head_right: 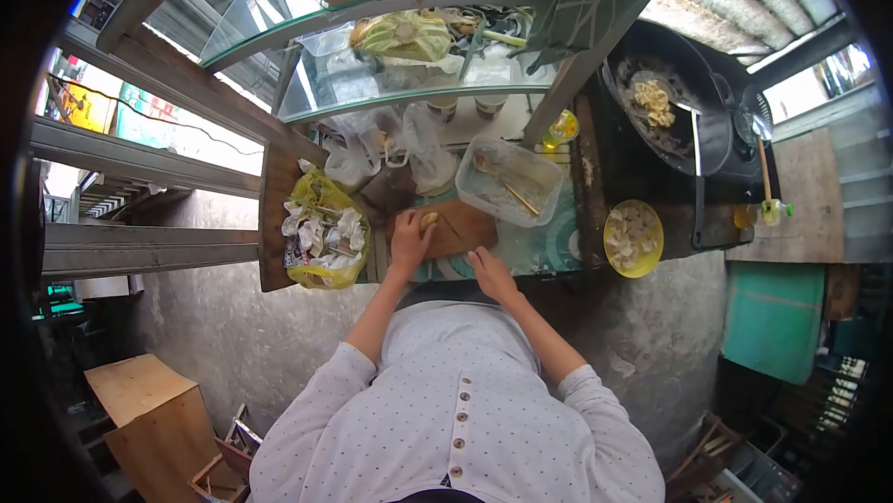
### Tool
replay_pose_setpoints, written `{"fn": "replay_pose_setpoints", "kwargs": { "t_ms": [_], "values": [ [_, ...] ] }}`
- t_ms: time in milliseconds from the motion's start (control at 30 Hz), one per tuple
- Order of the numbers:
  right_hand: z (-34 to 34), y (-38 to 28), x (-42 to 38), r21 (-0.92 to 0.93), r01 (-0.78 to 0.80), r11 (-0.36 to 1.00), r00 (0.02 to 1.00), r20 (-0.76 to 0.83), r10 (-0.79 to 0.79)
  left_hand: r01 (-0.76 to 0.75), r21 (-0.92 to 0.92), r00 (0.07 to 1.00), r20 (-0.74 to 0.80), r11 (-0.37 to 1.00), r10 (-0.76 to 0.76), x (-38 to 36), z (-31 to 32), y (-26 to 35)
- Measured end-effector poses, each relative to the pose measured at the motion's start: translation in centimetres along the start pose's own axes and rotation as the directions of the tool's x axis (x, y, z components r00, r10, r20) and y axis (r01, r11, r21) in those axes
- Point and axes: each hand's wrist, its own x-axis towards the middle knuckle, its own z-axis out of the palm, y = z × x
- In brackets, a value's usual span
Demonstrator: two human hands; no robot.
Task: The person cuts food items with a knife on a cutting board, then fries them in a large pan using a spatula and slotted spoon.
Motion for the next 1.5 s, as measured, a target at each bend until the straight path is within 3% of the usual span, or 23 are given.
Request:
{"fn": "replay_pose_setpoints", "kwargs": {
  "t_ms": [267,633,967,1200,1300,1367,1500],
  "values": [
    [2.2,0.1,-1.3,0.107,0.011,0.994,1.0,-0.019,-0.009,0.016,-0.067,0.984,0.177,0.998,-0.004,-0.7,0.6,-0.4],
    [2.2,-0.8,-2.4,-0.022,-0.126,0.992,0.992,0.018,0.127,-0.029,0.008,0.984,0.175,1.0,0.027,-0.8,0.2,0.5],
    [2.5,-0.7,-1.6,-0.054,-0.084,0.995,0.995,-0.053,0.081,-0.12,0.015,0.968,0.225,0.993,0.113,-0.7,-0.1,-0.6],
    [1.6,-1.2,-1.4,-0.012,-0.042,0.999,0.995,-0.095,0.04,-0.103,0.119,0.983,0.162,0.988,0.083,1.3,-1.3,-1.6],
    [1.3,-1.4,-1.3,-0.033,-0.045,0.998,0.993,-0.115,0.041,-0.048,0.075,0.968,0.25,0.996,0.028,2.6,-2.4,-2.1],
    [1.0,-1.2,-1.3,-0.035,-0.03,0.999,0.991,-0.135,0.025,-0.114,0.17,0.911,0.411,0.979,0.035,3.4,-2.3,-2.6],
    [0.6,-0.6,-0.8,-0.012,-0.051,0.999,0.99,-0.132,0.049,-0.178,0.247,0.85,0.526,0.953,0.022,4.5,-2.7,-2.7]
  ]
}}
